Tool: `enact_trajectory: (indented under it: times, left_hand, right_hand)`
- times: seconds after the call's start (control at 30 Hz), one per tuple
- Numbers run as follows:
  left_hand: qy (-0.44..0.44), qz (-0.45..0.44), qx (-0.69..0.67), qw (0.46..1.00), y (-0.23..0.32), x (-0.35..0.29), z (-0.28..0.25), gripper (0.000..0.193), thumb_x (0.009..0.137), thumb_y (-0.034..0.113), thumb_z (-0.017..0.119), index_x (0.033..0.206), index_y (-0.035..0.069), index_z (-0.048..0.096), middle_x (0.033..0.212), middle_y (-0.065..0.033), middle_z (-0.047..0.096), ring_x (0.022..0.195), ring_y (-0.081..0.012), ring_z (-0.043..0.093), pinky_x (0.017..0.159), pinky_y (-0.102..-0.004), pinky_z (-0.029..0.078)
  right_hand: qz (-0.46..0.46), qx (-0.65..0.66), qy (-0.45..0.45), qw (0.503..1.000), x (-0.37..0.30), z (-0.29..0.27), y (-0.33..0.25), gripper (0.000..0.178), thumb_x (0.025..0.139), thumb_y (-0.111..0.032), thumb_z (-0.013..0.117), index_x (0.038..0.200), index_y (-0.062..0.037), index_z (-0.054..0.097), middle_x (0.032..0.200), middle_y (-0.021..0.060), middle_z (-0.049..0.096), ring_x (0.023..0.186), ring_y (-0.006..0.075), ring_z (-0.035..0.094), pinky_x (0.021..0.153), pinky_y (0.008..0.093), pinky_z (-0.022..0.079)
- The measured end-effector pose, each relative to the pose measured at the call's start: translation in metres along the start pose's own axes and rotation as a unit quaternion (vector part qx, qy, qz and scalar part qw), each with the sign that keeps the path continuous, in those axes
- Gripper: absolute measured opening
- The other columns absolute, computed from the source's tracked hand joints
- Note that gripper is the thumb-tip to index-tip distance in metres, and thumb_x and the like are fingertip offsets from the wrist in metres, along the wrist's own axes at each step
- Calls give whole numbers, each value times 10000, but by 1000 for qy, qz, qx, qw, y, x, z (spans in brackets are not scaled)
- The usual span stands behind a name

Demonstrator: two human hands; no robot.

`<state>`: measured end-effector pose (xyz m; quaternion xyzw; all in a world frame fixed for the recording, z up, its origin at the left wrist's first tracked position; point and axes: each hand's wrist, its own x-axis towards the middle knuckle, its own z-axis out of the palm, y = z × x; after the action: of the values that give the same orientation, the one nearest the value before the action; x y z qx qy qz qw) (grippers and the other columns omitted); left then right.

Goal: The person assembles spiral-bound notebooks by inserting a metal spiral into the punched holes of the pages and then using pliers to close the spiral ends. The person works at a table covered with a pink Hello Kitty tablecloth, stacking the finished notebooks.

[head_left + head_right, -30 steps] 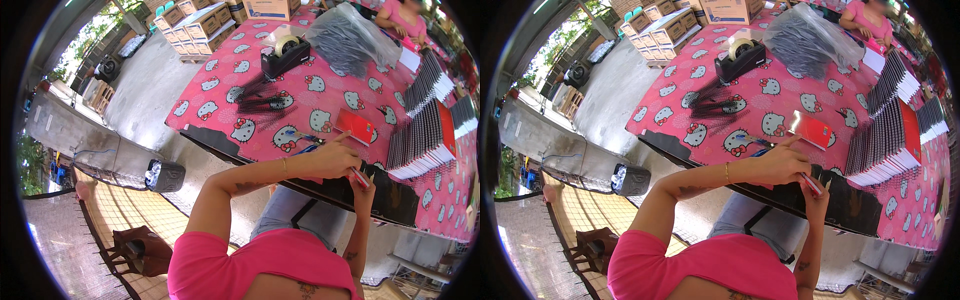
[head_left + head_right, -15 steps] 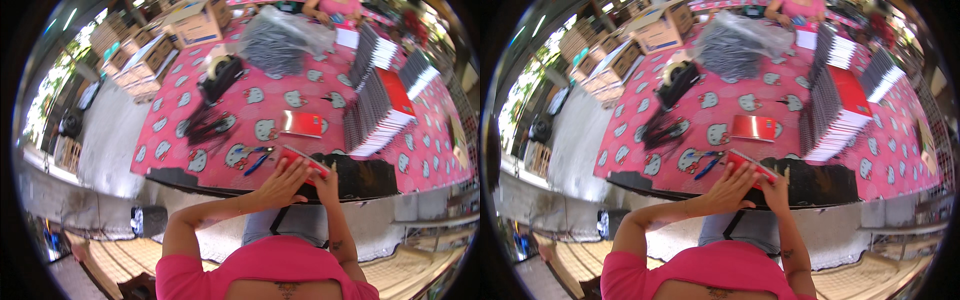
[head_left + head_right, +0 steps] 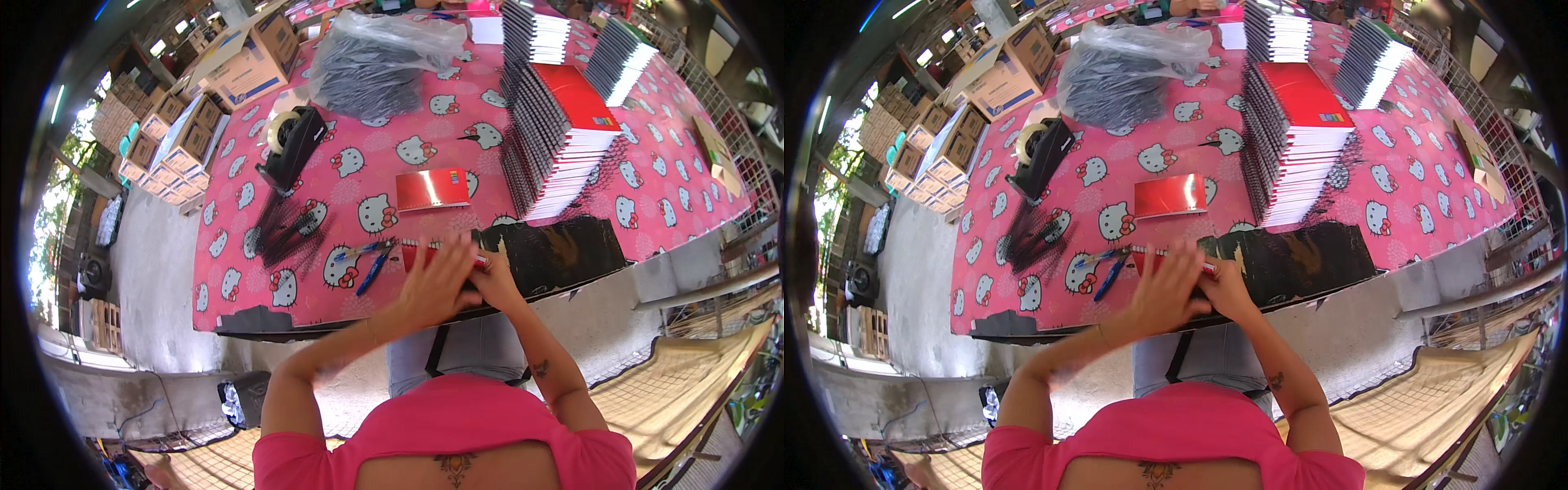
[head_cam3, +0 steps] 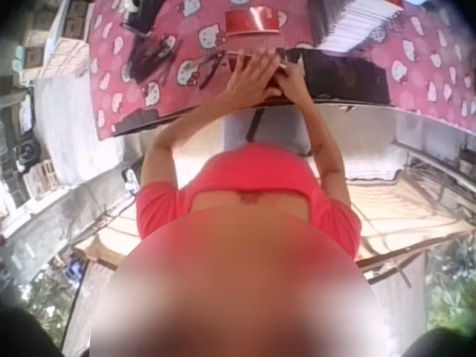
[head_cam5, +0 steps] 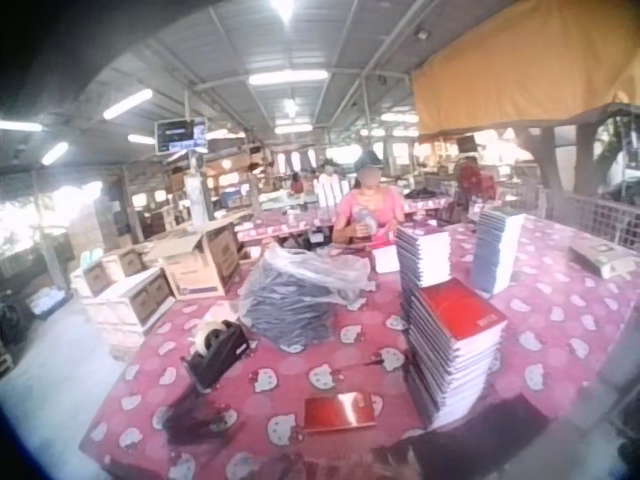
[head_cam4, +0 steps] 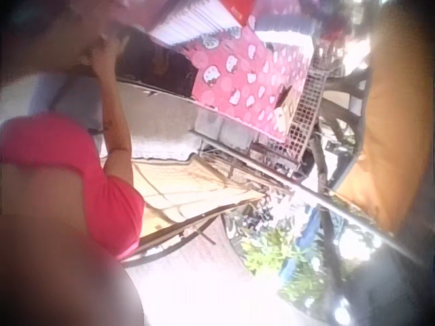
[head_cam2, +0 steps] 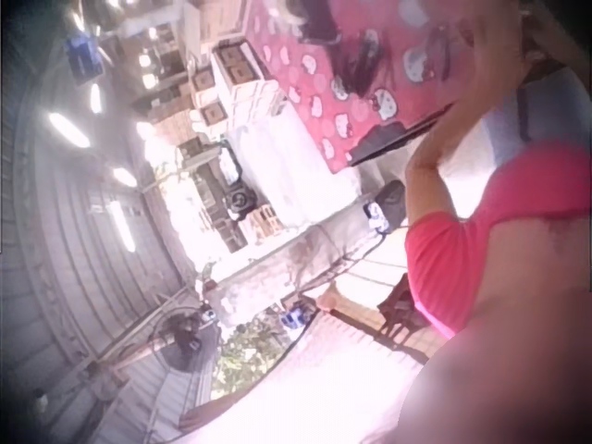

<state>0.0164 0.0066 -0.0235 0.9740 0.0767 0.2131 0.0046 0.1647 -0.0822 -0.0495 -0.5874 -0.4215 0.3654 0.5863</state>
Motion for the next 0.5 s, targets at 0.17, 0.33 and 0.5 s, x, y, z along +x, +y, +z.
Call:
enact_trajectory:
  times: [0.17,0.33,0.5]
  left_hand:
    - [9,-64,19,998,-9,44,-36,827,947,628,378,1475,-9,377,1561,-190,326,1482,-324,249,1177,-589,70]
    - [39,-23,-54,998,17,-10,-8,700,979,521,436,1450,3,410,1479,-175,443,1415,-313,371,1154,-622,116]
    - [37,-27,-90,995,-17,28,-37,439,925,296,626,1289,56,573,1222,-97,642,1179,-266,585,1155,-610,163]
  right_hand:
    - [-89,-26,-19,996,1,2,4,307,854,-24,648,1158,16,639,886,213,693,789,79,592,722,300,510]
    - [-36,-66,6,997,-1,7,-12,294,855,0,637,1147,36,634,882,199,698,797,80,598,734,316,517]
    - [-32,-68,-20,997,0,1,-15,301,853,-33,672,1145,31,639,885,192,691,769,146,638,708,327,512]
